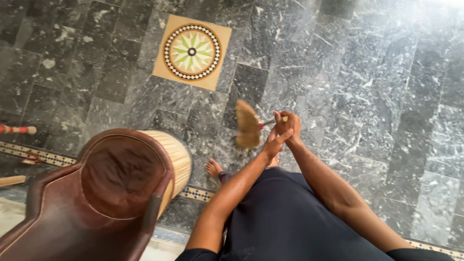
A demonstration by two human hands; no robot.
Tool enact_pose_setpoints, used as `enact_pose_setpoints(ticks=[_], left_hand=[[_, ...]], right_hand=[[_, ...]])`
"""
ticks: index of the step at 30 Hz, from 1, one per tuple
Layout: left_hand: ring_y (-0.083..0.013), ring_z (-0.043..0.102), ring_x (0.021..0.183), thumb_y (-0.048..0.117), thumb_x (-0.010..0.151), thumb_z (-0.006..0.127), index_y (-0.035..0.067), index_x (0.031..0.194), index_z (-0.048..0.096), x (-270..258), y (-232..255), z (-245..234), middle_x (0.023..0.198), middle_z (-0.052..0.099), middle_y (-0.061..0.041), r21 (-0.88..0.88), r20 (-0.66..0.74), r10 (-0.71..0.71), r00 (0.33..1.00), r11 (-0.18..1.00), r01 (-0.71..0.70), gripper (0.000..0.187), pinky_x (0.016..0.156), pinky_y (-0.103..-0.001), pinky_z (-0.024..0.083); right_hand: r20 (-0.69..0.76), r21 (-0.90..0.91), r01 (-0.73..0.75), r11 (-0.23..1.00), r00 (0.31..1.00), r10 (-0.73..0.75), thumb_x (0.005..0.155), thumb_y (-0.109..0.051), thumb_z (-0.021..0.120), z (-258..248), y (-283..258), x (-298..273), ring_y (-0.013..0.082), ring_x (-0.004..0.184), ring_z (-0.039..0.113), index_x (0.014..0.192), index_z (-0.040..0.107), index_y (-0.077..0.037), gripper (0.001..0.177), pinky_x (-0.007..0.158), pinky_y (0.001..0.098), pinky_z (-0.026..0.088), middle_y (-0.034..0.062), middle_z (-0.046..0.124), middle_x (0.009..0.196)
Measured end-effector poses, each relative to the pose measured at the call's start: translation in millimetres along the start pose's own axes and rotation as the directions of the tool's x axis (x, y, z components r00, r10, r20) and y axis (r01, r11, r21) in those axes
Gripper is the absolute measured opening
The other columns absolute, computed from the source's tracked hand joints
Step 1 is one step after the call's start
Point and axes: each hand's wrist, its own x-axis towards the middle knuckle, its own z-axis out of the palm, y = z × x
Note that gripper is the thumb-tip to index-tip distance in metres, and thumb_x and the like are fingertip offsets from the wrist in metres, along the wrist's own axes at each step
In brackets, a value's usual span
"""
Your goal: The person sweeps the tiled floor using a small hand broom, gathering dust and debris from corners and along walls before moving across the open room.
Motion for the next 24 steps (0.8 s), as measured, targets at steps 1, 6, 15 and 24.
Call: enact_pose_setpoints(ticks=[1, 6, 15, 24], left_hand=[[-0.0200, 0.052, 0.126, 0.060, 0.078, 0.073, 0.025, 0.155, 0.040, 7.0, 2.4, 13.5, 0.147, 0.053, -0.004, -0.007, 0.022, 0.035, 0.999, 0.999, -0.035, 0.092, 0.082, -0.042, 0.048], [-0.0243, 0.055, 0.122, 0.065, 0.074, 0.070, 0.027, 0.161, 0.025, 35.4, 0.7, 50.1, 0.150, 0.049, -0.003, 0.042, 0.052, -0.040, 0.998, 0.998, 0.038, 0.105, 0.087, -0.042, 0.046], [-0.0248, 0.056, 0.120, 0.070, 0.078, 0.066, 0.020, 0.163, 0.019, 40.4, -37.4, 52.5, 0.159, 0.045, -0.010, -0.075, -0.027, -0.087, 0.996, 0.994, 0.084, 0.109, 0.090, -0.041, 0.047], [-0.0251, 0.063, 0.120, 0.081, 0.090, 0.037, 0.027, 0.164, 0.003, 23.3, -53.7, 20.5, 0.159, 0.045, -0.017, -0.428, -0.196, 0.040, 0.980, 0.895, -0.122, 0.098, 0.090, -0.039, 0.049]], right_hand=[[-0.077, -0.035, 0.065, 0.997, 0.995, -0.067, 0.091, -0.043, 0.076, -9.0, 6.1, 4.3, 0.0384, 0.080, 0.072, 0.093, 0.080, -0.010, 0.033, 0.072, 0.0457, 0.056, 0.0190, 0.074, 0.083], [-0.141, -0.082, -0.002, 0.997, 0.990, -0.009, 0.094, -0.045, 0.072, -67.6, 27.6, 24.8, 0.0391, 0.081, 0.072, 0.094, 0.080, -0.014, 0.032, 0.073, 0.0482, 0.055, 0.0159, 0.075, 0.086], [-0.104, -0.267, 0.126, 0.955, 0.982, -0.159, 0.101, -0.049, 0.065, -94.2, 19.4, 18.3, 0.0374, 0.078, 0.070, 0.080, 0.074, -0.008, 0.046, 0.070, 0.0518, 0.050, 0.0112, 0.074, 0.089], [0.313, -0.133, 0.301, 0.944, 0.917, -0.248, 0.100, -0.051, 0.060, -97.0, -96.7, 5.0, 0.0322, 0.061, 0.068, 0.084, 0.078, -0.011, 0.047, 0.062, 0.0464, 0.052, 0.0133, 0.071, 0.068]])
